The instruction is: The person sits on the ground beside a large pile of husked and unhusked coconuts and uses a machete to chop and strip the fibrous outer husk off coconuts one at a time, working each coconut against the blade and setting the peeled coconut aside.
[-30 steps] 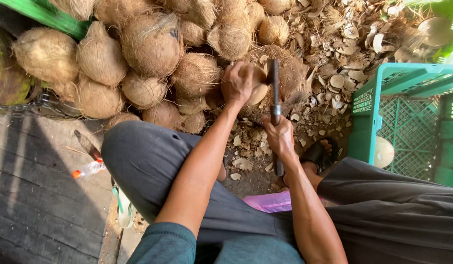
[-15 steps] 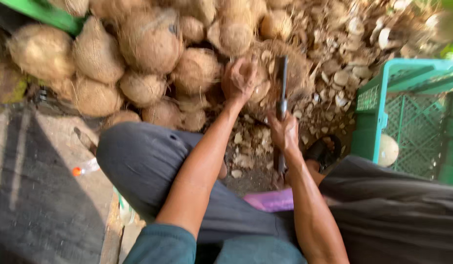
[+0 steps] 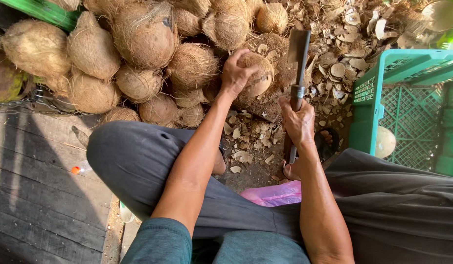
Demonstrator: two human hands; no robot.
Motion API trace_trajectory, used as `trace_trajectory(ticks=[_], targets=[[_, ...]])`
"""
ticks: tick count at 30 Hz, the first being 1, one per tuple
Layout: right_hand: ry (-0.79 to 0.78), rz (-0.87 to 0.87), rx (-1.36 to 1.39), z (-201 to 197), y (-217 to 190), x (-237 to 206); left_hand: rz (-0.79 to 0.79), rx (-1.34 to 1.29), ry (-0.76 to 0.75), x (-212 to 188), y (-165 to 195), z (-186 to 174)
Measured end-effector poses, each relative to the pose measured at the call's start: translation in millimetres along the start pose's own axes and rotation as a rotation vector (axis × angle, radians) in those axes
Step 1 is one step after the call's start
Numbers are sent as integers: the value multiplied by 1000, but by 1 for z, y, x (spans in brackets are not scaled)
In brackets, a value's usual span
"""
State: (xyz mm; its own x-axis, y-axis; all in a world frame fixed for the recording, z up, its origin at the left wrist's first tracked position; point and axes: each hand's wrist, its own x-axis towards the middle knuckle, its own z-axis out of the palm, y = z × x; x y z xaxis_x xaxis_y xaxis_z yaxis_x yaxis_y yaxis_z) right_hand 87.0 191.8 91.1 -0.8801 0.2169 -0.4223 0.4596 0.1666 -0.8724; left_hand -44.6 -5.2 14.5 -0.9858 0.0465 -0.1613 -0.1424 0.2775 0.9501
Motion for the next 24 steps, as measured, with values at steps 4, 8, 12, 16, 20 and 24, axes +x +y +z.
trace_trajectory(ticks=[4, 8, 12, 16, 20, 24], targets=[[60, 35, -124, 9, -9, -10, -122, 154, 219, -1, -4, 8], [-58, 88, -192, 16, -10, -16, -226, 207, 262, 2, -7, 10], [-100, -238, 179, 8, -3, -8, -128, 200, 335, 6, -11, 11], [-90, -499, 520, 14, 3, -1, -270, 184, 343, 4, -14, 15], [-164, -109, 137, 26, 5, -2, -207, 134, 354, 2, -12, 16], [-7, -261, -208, 21, 5, -6, -151, 144, 438, 3, -14, 17]])
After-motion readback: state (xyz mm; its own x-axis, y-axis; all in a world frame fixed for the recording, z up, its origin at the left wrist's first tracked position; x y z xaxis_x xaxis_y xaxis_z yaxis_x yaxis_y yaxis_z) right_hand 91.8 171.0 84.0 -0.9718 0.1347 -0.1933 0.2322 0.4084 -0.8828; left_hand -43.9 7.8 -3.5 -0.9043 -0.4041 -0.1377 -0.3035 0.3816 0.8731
